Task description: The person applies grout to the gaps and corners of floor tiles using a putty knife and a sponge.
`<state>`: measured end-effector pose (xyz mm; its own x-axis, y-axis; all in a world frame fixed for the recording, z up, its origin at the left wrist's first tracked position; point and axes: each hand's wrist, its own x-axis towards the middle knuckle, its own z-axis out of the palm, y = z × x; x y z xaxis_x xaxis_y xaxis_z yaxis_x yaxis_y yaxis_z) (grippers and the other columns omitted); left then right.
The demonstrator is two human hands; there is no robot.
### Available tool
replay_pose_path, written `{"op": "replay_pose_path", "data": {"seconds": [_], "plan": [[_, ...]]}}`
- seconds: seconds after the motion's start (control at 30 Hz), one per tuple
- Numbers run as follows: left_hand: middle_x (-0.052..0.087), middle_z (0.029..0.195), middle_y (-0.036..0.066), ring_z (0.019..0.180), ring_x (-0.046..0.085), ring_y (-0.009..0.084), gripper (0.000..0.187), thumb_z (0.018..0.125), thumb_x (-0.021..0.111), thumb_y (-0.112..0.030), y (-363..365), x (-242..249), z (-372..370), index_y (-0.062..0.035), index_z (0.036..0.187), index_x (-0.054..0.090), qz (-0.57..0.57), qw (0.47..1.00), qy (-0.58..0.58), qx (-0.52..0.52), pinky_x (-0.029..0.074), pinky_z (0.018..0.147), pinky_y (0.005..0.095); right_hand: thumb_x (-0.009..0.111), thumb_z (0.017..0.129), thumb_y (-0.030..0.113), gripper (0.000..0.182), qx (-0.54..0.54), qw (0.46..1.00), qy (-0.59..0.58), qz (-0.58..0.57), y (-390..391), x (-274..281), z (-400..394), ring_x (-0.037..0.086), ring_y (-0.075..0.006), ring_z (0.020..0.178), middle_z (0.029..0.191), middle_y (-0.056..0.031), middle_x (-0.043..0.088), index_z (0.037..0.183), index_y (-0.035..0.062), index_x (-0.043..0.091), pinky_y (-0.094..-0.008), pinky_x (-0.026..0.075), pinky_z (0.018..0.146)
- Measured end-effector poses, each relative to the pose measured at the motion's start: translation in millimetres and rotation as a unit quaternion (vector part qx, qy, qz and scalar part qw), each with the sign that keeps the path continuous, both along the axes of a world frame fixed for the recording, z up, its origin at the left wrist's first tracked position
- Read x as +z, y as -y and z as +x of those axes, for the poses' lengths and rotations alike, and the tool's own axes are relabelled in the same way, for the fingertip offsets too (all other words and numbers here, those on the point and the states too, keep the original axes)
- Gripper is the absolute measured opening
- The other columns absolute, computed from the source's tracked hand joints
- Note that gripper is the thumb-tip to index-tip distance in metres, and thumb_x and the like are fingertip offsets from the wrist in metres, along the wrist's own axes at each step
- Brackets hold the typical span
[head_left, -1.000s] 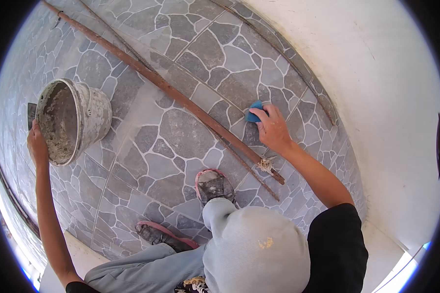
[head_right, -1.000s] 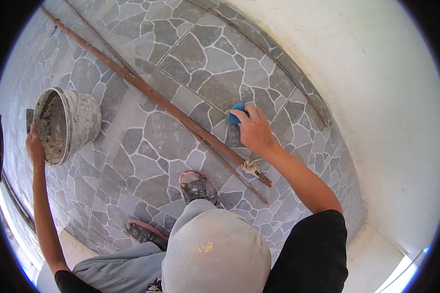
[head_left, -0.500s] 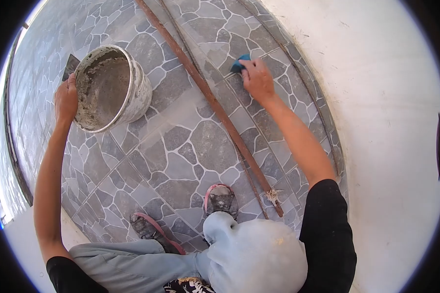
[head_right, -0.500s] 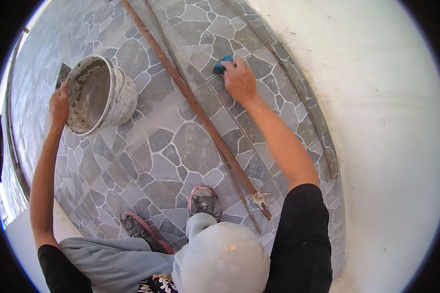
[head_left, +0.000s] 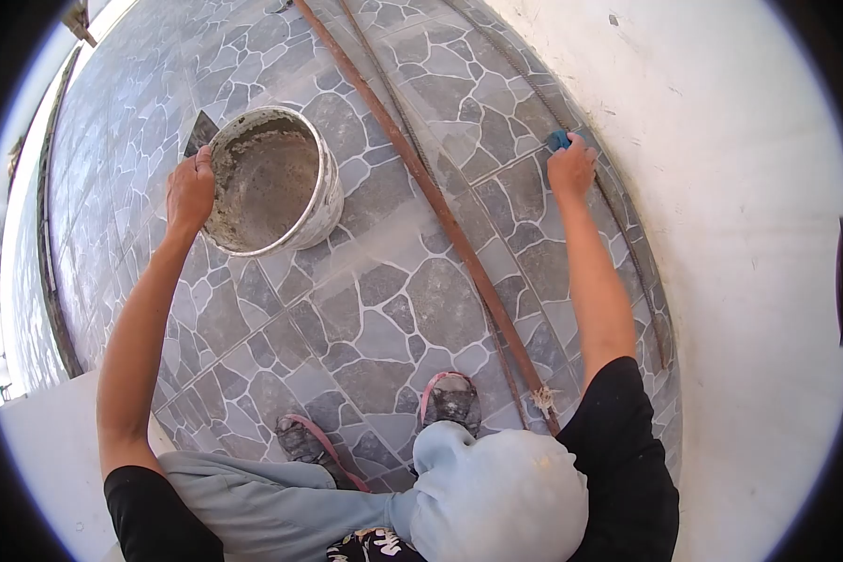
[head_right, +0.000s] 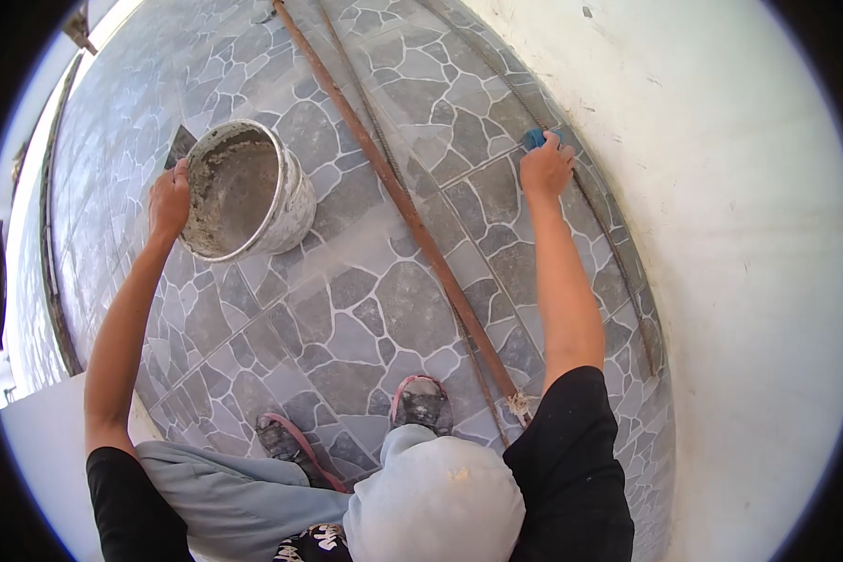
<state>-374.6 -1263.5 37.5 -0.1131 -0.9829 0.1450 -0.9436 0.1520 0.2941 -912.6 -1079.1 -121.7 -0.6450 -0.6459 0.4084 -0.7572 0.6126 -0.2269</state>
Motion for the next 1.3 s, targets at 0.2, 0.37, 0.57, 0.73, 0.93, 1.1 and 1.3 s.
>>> {"op": "replay_pose_path", "data": {"seconds": [0.2, 0.37, 0.57, 0.73, 0.93, 1.1, 1.3], "plan": [[0.068, 0.105, 0.030, 0.106, 0.062, 0.0493, 0.057, 0.105, 0.040, -0.045, 1.5, -0.4, 0.2, 0.0020, 0.098, 0.072, 0.015, 1.000, -0.012, 0.014, 0.044, 0.093, 0.0551, 0.067, 0.086, 0.014, 0.033, 0.303, 0.914, 0.258, -0.071, -77.1, 82.6, 173.8, 0.061, -0.0394, 0.096, 0.107, -0.0200, 0.058, 0.119, 0.0067, 0.065, -0.0464, 0.051, 0.084], [0.069, 0.105, 0.029, 0.105, 0.062, 0.0493, 0.057, 0.105, 0.038, -0.045, 4.2, -3.2, -1.4, 0.0010, 0.099, 0.071, 0.013, 1.000, -0.007, -0.022, 0.044, 0.092, 0.0554, 0.075, 0.086, 0.027, 0.045, 0.383, 0.877, 0.285, 0.048, -144.9, 83.5, 265.3, 0.058, -0.0375, 0.105, 0.110, -0.0178, 0.056, 0.125, 0.0080, 0.063, -0.0471, 0.049, 0.089], [0.069, 0.104, 0.029, 0.105, 0.062, 0.0488, 0.056, 0.106, 0.037, -0.043, -1.3, 2.3, -1.6, 0.0009, 0.099, 0.072, 0.011, 1.000, -0.017, -0.004, 0.045, 0.093, 0.0553, 0.080, 0.080, 0.037, 0.056, 0.123, 0.956, 0.232, 0.134, -187.4, 62.1, 187.6, 0.058, -0.0408, 0.112, 0.118, -0.0217, 0.061, 0.119, 0.0012, 0.060, -0.0508, 0.047, 0.093], [0.070, 0.104, 0.028, 0.104, 0.063, 0.0481, 0.055, 0.106, 0.038, -0.042, -6.3, 9.9, -4.9, 0.0006, 0.098, 0.072, 0.030, 0.999, -0.020, 0.001, 0.046, 0.093, 0.0548, 0.081, 0.079, 0.034, 0.051, 0.142, 0.902, 0.300, 0.277, -208.3, 65.1, 197.5, 0.066, -0.0413, 0.094, 0.110, -0.0194, 0.065, 0.112, 0.0024, 0.061, -0.0505, 0.053, 0.081], [0.070, 0.103, 0.027, 0.103, 0.063, 0.0479, 0.054, 0.105, 0.039, -0.041, -7.7, 13.5, -6.5, 0.0000, 0.096, 0.073, 0.041, 0.999, -0.019, 0.002, 0.046, 0.092, 0.0553, 0.078, 0.084, 0.034, 0.040, 0.198, 0.914, 0.306, 0.179, -210.1, 88.0, 241.0, 0.066, -0.0398, 0.090, 0.100, -0.0178, 0.065, 0.104, 0.0045, 0.061, -0.0488, 0.053, 0.078], [0.070, 0.102, 0.027, 0.103, 0.063, 0.0477, 0.054, 0.105, 0.039, -0.042, -9.1, 15.4, -7.4, -0.0006, 0.096, 0.073, 0.043, 0.999, -0.028, 0.006, 0.046, 0.091, 0.0549, 0.075, 0.088, 0.030, 0.031, 0.173, 0.911, 0.355, 0.118, -211.0, 46.9, 214.6, 0.065, -0.0400, 0.089, 0.103, -0.0175, 0.064, 0.103, 0.0055, 0.060, -0.0495, 0.053, 0.076], [0.070, 0.103, 0.027, 0.103, 0.063, 0.0470, 0.053, 0.105, 0.040, -0.043, -4.2, 5.8, -1.8, -0.0014, 0.099, 0.073, 0.028, 0.999, -0.017, 0.000, 0.046, 0.091, 0.0543, 0.072, 0.090, 0.028, 0.026, 0.132, 0.938, 0.273, 0.169, -207.8, 47.9, 194.7, 0.066, -0.0415, 0.087, 0.090, -0.0178, 0.066, 0.093, 0.0039, 0.062, -0.0514, 0.053, 0.075]]}}
